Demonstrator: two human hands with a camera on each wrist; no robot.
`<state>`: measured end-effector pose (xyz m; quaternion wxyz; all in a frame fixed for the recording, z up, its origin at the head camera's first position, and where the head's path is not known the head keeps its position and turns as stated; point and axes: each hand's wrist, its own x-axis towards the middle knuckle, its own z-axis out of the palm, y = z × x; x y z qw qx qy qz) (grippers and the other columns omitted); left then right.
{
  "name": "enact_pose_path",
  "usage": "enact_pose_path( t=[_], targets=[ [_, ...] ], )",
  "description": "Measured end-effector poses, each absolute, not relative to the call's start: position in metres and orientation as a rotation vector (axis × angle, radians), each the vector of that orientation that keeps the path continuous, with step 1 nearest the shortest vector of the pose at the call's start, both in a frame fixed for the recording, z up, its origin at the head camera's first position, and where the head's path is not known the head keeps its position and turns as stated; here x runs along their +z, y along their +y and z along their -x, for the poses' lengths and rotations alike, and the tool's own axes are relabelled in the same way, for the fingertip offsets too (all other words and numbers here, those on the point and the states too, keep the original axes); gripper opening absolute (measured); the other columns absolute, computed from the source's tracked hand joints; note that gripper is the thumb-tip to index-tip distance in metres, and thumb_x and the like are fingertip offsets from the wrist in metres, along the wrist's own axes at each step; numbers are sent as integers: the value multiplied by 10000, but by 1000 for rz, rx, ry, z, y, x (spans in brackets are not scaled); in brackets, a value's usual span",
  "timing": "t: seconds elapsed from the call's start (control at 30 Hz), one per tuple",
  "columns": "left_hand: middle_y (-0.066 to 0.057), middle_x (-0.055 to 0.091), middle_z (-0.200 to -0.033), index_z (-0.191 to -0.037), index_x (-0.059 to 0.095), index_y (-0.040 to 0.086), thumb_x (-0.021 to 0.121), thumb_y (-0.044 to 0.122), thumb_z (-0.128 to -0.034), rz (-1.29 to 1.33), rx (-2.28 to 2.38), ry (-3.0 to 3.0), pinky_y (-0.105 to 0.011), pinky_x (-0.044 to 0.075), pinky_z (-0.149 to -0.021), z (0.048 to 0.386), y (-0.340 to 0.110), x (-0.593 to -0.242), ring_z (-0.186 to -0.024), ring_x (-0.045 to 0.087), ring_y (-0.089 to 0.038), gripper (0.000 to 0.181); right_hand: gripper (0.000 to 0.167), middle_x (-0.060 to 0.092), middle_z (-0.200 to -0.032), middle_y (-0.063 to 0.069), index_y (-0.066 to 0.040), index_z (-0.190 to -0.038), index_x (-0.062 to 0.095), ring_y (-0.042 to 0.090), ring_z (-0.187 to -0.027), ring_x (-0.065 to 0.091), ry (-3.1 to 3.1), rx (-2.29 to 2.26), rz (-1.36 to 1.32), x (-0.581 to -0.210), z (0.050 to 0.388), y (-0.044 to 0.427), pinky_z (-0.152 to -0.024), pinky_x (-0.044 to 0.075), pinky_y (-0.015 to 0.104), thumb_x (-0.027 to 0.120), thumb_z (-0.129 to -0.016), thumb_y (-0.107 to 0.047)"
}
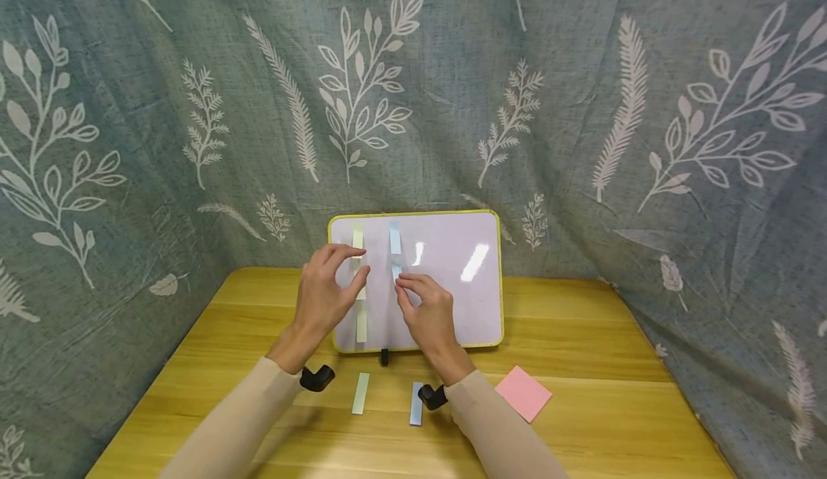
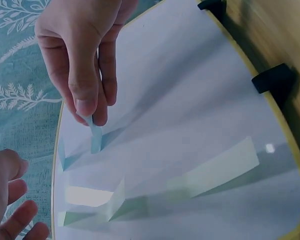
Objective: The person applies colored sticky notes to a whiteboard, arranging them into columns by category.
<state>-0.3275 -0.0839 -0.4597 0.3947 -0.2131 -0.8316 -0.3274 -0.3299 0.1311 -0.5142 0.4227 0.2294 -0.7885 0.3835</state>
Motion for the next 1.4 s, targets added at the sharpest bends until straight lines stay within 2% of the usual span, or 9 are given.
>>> enact_pose_path(
  t=[0.2,0.57,0.73,0.83,1.03,1.4],
  targets=[
    [-106,766,-1355,-1333,843,170,918,269,-1036,544,-791,-2164,-603,578,-942,339,-82,-455,-1184,745,-401,321,151,896,-1147,154,10,-1125,913,354,-1070,886,-2014,953,-556,-517,330,133,-944,726,510,927,-976,-2],
    [-117,638,-1623,-1490,758,225,998,373,-964,567,-591,-2301,-654,555,-1158,367,-65,-449,-1500,619,-407,597,143,894,-1139,155,14,-1112,913,356,-1076,885,-2021,966,-559,-523,330,136,-963,721,501,926,-969,12],
    [-128,574,-1712,-1584,701,233,1030,467,-905,557,-503,-2324,-663,420,-1350,378,-58,-448,-1556,566,-408,790,148,895,-1144,150,13,-1121,910,341,-1077,885,-2021,962,-583,-526,332,134,-961,723,490,922,-973,14],
    [-128,534,-1766,-1649,647,242,1055,518,-849,543,-453,-2358,-696,316,-1421,385,-55,-448,-1617,521,-402,940,151,895,-1148,143,4,-1126,910,325,-1066,886,-2026,952,-591,-527,333,133,-960,724,480,923,-975,9],
    [-116,458,-1842,-1737,543,279,1068,538,-824,530,-413,-2436,-775,174,-1448,394,-52,-449,-1746,386,-389,1084,164,895,-1150,134,-5,-1131,911,310,-1056,889,-2051,959,-581,-528,333,133,-964,724,476,929,-970,9],
    [-98,450,-1831,-1772,489,303,1058,572,-800,514,-458,-2438,-740,112,-1472,402,-49,-453,-1758,353,-388,1159,159,892,-1156,143,1,-1150,904,311,-1070,887,-2082,972,-582,-527,331,134,-985,724,480,915,-992,-7]
  ],
)
